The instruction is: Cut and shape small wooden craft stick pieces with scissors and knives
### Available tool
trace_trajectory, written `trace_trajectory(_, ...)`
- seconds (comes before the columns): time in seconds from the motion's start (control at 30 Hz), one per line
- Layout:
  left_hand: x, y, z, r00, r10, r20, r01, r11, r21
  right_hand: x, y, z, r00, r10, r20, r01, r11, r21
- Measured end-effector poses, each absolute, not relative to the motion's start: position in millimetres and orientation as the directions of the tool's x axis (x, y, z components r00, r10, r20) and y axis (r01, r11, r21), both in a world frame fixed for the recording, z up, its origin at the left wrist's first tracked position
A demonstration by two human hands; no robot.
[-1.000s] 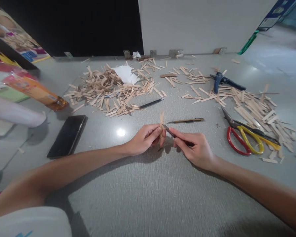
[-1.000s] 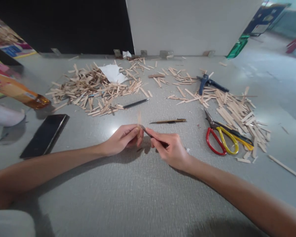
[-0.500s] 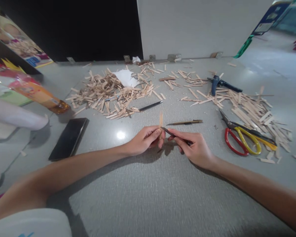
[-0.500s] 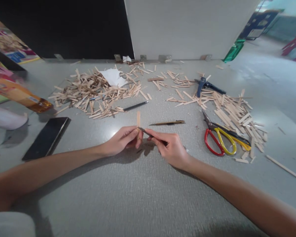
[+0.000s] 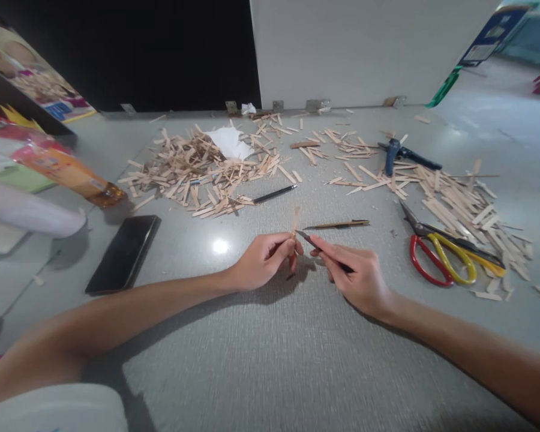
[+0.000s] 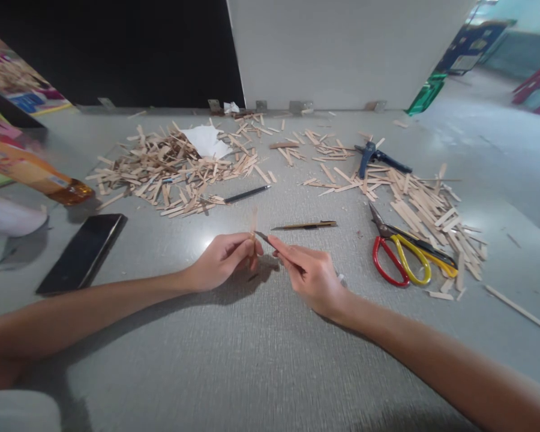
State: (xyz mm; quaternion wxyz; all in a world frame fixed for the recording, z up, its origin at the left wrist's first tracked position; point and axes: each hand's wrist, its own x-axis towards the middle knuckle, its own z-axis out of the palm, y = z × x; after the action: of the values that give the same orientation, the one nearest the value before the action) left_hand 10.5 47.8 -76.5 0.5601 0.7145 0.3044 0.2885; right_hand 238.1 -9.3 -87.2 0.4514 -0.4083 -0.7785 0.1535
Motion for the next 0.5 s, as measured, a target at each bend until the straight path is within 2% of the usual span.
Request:
trace_trajectory(0.23,10.2,47.5,-76.7,0.608,0.788,0.095,0.19,-0.261,0.947,238.9,-10.4,-87.8,-0.292,0.773,0.563,0.546,0.618,-0.566)
trace_trajectory(0.5,11.4,47.7,-77.6,0.599,0.791,0.123,0.25,-0.33,0.91,243.9,-6.9,-86.4,-0.333,0.8,0.499,0.565,0.593,-0.574)
